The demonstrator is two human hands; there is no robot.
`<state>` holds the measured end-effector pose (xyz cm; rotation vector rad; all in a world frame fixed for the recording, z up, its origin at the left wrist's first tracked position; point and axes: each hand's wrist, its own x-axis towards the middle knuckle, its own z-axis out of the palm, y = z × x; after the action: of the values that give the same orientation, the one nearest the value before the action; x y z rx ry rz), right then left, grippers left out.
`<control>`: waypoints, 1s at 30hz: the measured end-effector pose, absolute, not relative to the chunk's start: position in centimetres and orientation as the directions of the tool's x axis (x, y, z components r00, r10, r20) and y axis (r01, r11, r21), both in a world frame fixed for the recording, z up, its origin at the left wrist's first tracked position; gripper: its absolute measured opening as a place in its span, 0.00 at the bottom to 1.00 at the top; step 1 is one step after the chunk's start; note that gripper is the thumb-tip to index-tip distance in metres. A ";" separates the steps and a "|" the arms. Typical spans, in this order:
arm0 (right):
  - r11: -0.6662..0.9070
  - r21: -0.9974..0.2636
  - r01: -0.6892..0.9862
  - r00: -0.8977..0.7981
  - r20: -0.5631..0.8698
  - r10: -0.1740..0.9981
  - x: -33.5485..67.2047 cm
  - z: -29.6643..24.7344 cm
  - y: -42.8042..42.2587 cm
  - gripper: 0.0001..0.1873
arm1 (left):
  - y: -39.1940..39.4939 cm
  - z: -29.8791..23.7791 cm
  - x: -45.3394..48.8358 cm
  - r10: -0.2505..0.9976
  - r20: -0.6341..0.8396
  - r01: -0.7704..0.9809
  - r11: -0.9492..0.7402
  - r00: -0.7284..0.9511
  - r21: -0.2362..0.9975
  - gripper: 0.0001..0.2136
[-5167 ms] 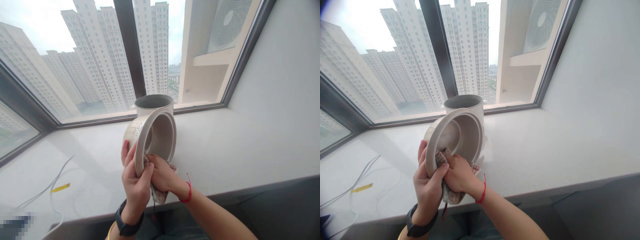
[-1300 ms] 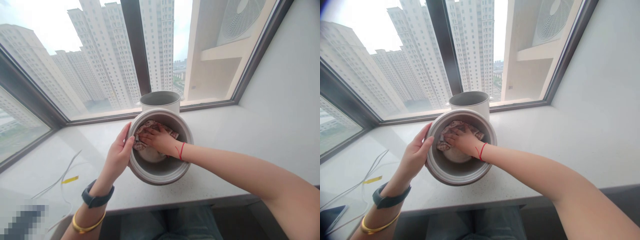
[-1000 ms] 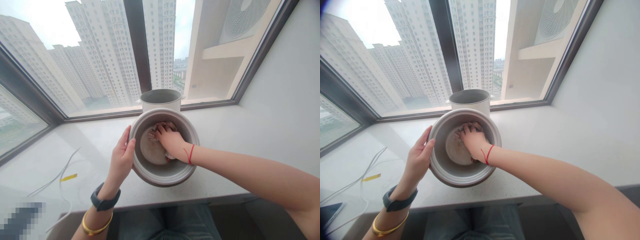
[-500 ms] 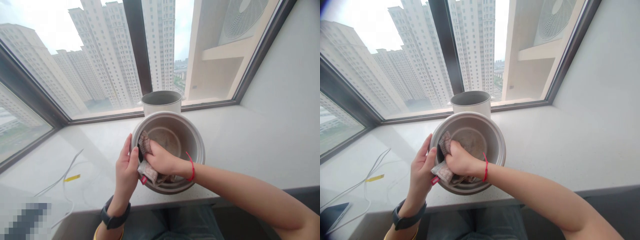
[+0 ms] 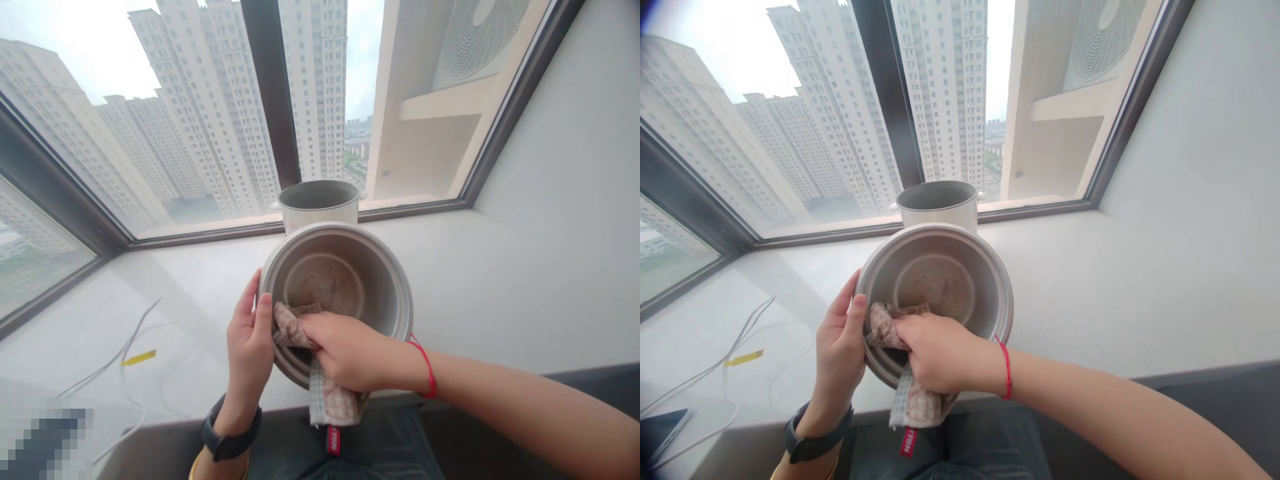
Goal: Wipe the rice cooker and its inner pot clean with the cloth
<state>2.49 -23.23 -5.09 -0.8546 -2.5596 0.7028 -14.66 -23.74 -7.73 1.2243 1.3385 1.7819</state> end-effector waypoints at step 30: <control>0.832 0.479 0.280 -0.883 0.469 0.027 8.8 -0.2 -14.8 0.28 | -23.1 -4.4 -14.7 0.957 0.279 0.170 -0.262 -0.081 0.950 0.34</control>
<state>8.84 -14.76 -0.16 -0.2275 -2.5613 -0.7649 -14.73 -23.09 -4.44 1.4834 1.2635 1.4134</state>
